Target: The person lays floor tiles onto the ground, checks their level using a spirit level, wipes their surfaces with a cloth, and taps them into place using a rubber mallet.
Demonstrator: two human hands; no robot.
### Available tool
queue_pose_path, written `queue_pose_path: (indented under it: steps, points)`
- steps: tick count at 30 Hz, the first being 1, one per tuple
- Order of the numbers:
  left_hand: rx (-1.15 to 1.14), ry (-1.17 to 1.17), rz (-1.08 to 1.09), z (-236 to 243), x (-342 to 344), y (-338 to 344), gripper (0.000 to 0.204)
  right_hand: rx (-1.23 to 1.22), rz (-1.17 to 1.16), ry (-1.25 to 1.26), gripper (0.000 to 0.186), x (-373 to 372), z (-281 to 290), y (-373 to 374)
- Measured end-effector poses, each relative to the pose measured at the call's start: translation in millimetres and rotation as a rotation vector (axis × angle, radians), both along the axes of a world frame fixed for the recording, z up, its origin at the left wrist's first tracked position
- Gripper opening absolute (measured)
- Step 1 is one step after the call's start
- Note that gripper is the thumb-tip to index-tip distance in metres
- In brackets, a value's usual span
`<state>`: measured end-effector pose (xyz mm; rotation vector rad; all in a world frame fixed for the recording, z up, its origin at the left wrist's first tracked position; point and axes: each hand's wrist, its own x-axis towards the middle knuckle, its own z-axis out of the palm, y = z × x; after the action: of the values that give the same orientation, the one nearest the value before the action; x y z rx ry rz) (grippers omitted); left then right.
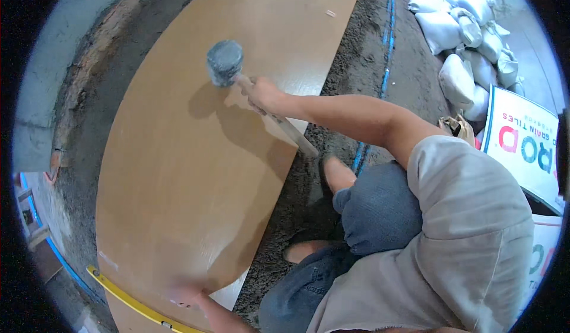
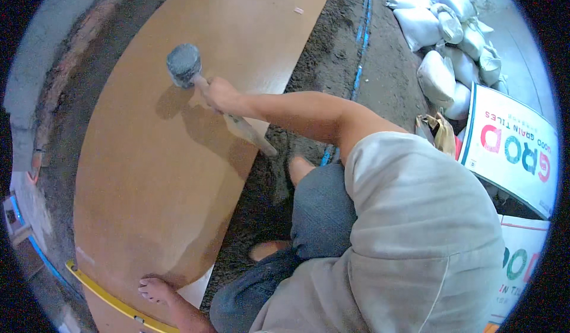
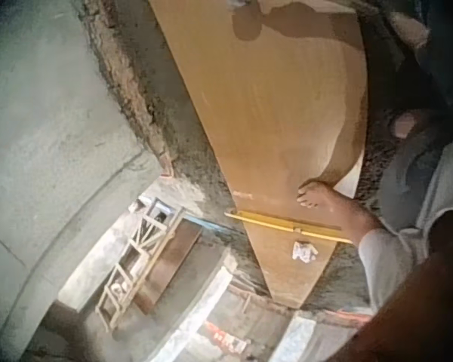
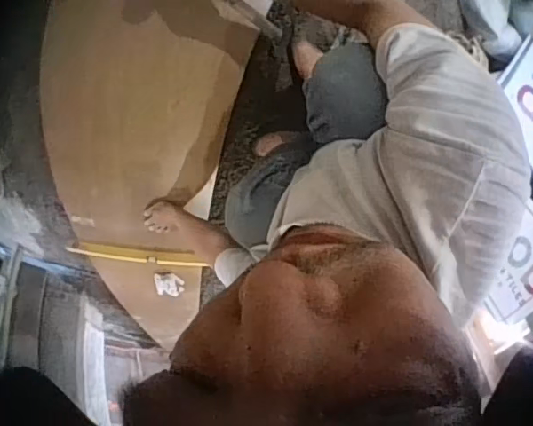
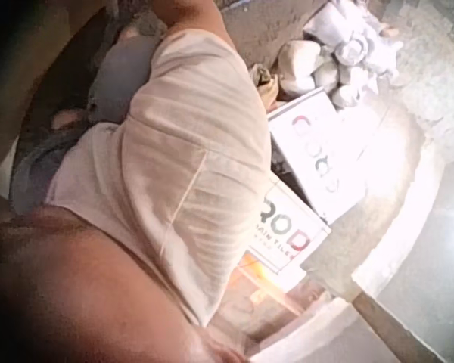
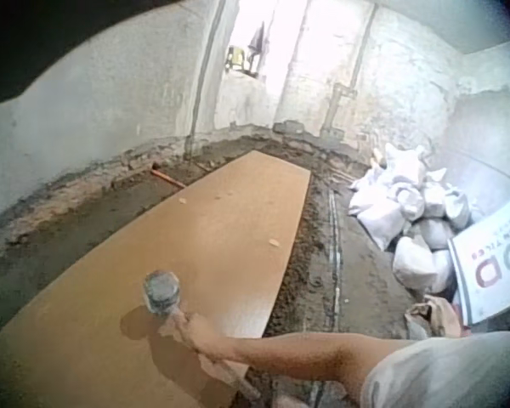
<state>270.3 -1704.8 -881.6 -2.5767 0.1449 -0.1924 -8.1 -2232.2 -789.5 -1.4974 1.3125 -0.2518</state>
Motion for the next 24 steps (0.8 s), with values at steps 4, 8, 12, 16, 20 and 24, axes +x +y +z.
queue_pose_path:
  steps: [4,8,12,16,20,24]
  points:
    - [-0.158,-0.030,0.151,6.7,-2.7,-17.9,0.032,-0.002,-0.066,0.017,0.060,-39.0,12.2,-0.9]
    - [-0.698,0.203,-0.202,16.3,-39.8,-87.5,0.049,-0.106,0.069,0.031,0.062,-59.8,14.0,-2.7]
    - [-0.477,0.367,-0.990,9.9,-108.5,-160.3,0.061,-0.056,-0.010,-0.077,0.061,-71.0,9.3,-1.8]
    - [-0.448,0.480,-0.955,19.9,-134.0,-183.5,0.062,0.038,0.036,0.019,0.060,-79.4,10.8,-10.5]
    - [-0.449,0.469,-0.978,25.6,-134.8,-178.1,0.064,-0.008,-0.070,-0.084,0.066,-86.3,6.5,-17.5]
    - [-0.538,0.394,-1.115,29.1,-134.8,-194.3,0.062,-0.113,-0.067,0.032,0.064,-92.9,-5.1,-18.0]
